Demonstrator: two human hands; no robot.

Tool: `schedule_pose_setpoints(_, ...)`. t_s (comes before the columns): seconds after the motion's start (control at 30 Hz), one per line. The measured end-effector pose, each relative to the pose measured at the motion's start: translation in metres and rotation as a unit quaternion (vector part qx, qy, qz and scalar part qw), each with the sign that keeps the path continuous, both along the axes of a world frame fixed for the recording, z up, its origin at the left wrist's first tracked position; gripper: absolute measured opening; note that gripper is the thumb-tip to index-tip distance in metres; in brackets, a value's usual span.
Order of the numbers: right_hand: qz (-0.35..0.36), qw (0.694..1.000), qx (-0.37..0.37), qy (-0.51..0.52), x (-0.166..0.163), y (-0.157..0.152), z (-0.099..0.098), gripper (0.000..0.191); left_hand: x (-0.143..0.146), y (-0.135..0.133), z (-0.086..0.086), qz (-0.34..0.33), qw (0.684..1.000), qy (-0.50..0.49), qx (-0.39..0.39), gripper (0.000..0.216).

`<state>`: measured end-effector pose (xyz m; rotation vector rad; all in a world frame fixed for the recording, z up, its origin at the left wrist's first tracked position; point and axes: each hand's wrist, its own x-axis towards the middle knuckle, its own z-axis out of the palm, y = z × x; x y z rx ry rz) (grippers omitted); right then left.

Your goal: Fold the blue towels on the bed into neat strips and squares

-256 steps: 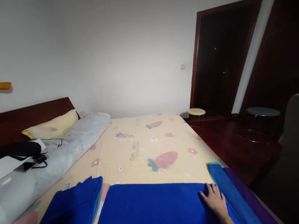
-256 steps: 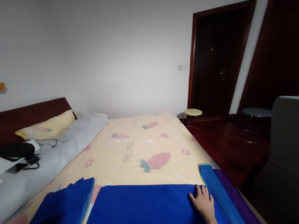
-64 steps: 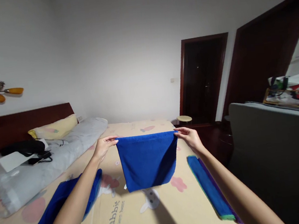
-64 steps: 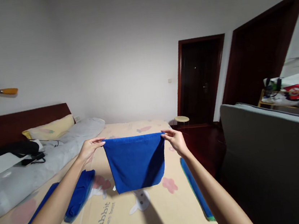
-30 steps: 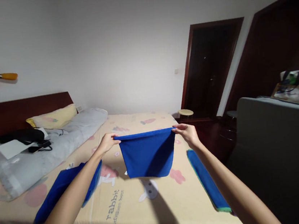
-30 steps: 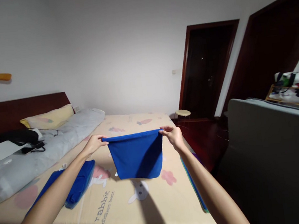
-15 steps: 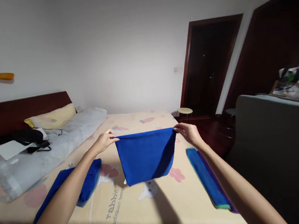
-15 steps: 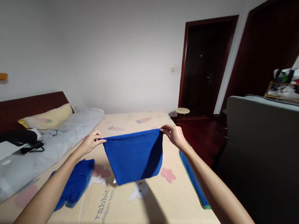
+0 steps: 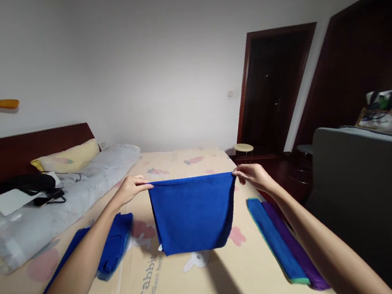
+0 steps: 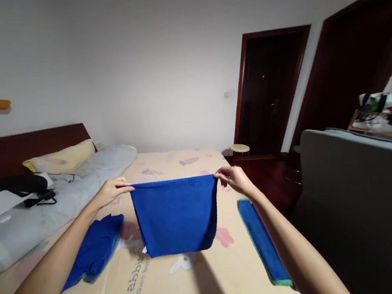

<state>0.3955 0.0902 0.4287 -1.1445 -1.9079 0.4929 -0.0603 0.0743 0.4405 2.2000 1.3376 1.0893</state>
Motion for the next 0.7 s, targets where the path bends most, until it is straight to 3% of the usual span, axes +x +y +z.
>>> schedule_pose_setpoints(0.13, -0.011, 0.989, -0.089, 0.119, -0.012, 0.020, -0.012, 0.047, 0.000, 0.019, -0.008, 0.052, 0.991, -0.061, -0.106, 0.033)
schedule_pose_setpoints(0.37, -0.046, 0.969, -0.149, 0.194, -0.044, 0.077, -0.047, 0.036, 0.009, 0.079, -0.040, 0.106, 0.980, -0.072, -0.150, 0.035)
schedule_pose_setpoints(0.57, -0.069, 0.968, -0.087, 0.226, -0.060, 0.116, -0.059, 0.034, 0.020, 0.127, -0.060, 0.175, 0.979, -0.081, -0.066, 0.026)
schedule_pose_setpoints(0.7, -0.067, 0.973, -0.045, 0.217, -0.048, 0.117, -0.072, 0.040, 0.021, 0.128, -0.089, 0.199, 0.977, -0.063, 0.040, 0.030)
